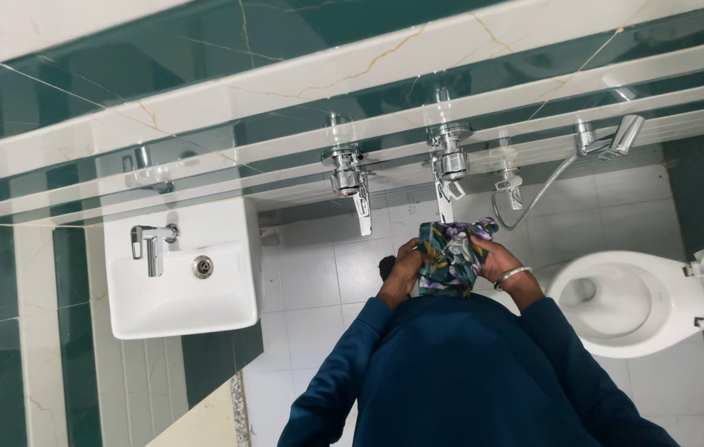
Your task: The person wipes the surfaces of bathroom plumbing fixtures including faucets and a showerhead handle with a cloth, moving between the different metal parts.
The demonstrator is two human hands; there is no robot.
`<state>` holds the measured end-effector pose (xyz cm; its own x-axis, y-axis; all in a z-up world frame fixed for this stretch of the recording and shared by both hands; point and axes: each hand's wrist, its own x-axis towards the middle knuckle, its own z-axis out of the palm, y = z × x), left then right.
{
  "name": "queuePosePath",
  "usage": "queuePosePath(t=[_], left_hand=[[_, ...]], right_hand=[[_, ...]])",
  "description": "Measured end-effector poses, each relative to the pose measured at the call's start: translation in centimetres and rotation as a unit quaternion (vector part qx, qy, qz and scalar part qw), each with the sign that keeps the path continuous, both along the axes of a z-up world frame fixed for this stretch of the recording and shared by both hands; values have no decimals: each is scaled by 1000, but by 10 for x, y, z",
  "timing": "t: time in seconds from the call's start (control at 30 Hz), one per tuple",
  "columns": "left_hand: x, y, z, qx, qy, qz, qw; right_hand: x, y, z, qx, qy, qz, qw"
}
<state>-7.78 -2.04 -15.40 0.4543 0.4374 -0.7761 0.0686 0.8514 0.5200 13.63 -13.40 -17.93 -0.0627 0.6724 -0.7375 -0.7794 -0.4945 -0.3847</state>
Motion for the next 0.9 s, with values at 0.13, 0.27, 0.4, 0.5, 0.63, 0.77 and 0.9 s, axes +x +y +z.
queuePosePath(t=[0.13,0.27,0.4,0.5,0.63,0.77,0.9], left_hand=[[4,-3,-4,48,-3,-18,999],[0,-9,1,96,-46,-35,994],[-2,-10,17,8,-10,-66,998],[-15,-12,30,14,76,-70,995],[-49,-10,29,57,59,10,997],[-86,-26,49,81,48,81,992],[-101,-29,69,102,41,124,986]], right_hand=[[0,4,39,2,23,-93,995],[3,4,47,-17,-6,-103,994],[-4,-1,10,-34,-102,58,992],[-17,-1,8,-47,-26,117,992],[-21,22,51,-80,-428,82,896],[12,71,91,138,-658,58,738],[24,125,83,159,-754,281,572]])
